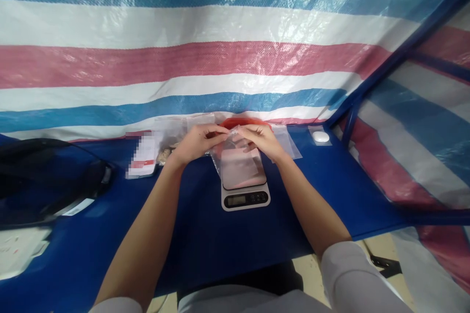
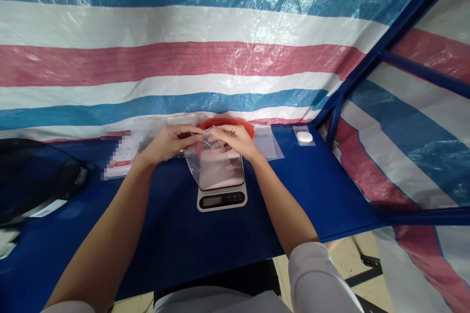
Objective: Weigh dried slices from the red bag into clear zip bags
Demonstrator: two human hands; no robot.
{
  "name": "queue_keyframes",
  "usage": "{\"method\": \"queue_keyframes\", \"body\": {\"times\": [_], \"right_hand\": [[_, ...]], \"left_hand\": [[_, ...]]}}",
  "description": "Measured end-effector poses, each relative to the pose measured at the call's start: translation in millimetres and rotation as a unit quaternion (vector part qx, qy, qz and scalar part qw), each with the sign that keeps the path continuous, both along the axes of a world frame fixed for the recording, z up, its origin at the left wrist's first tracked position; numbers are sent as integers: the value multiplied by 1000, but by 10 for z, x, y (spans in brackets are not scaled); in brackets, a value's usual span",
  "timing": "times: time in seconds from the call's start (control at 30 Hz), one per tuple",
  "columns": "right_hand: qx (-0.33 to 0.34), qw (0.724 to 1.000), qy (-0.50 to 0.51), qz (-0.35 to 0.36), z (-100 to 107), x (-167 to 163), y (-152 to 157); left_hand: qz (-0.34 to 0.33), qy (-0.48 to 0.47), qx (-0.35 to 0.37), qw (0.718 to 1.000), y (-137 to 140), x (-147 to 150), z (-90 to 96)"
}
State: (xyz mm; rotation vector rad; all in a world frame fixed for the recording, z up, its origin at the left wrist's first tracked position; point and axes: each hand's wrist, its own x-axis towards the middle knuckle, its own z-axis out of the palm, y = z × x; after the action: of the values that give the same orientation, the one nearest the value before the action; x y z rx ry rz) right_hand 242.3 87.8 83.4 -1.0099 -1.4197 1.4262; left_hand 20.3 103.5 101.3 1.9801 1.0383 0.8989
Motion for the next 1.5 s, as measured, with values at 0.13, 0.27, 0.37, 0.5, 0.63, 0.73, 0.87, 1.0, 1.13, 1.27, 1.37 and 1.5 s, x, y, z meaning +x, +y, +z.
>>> {"method": "queue_keyframes", "body": {"times": [0.13,0.27,0.37,0.5,0.63,0.73,0.87,1.0,1.13,1.27,1.37,1.5], "right_hand": [[1,1000,11,-15,-59,-24,99],[-9,998,20,-56,-103,33,162],[-11,995,30,-99,-125,67,200],[-23,991,53,-122,-149,72,241],[-42,996,36,-75,-110,88,225],[-40,999,9,-34,-66,110,196],[0,1000,-28,6,-74,97,185],[16,998,-65,4,-139,36,200],[45,989,-132,-41,-190,12,211],[84,978,-181,-67,-198,23,204],[106,978,-175,-45,-169,16,177],[138,971,-191,-29,-125,-5,128]], "left_hand": [[11,-27,-75,997,13,29,-101],[58,-114,-152,980,3,60,-212],[76,-188,-209,957,2,89,-247],[84,-258,-256,928,24,116,-261],[109,-232,-235,938,37,98,-235],[98,-182,-222,953,27,52,-183],[67,-122,-216,966,23,-9,-148],[93,-56,-133,985,29,-22,-183],[184,12,6,983,7,5,-188],[210,42,40,976,-54,81,-151],[165,22,-52,985,-84,169,-175],[129,-92,-185,970,-74,262,-264]]}}
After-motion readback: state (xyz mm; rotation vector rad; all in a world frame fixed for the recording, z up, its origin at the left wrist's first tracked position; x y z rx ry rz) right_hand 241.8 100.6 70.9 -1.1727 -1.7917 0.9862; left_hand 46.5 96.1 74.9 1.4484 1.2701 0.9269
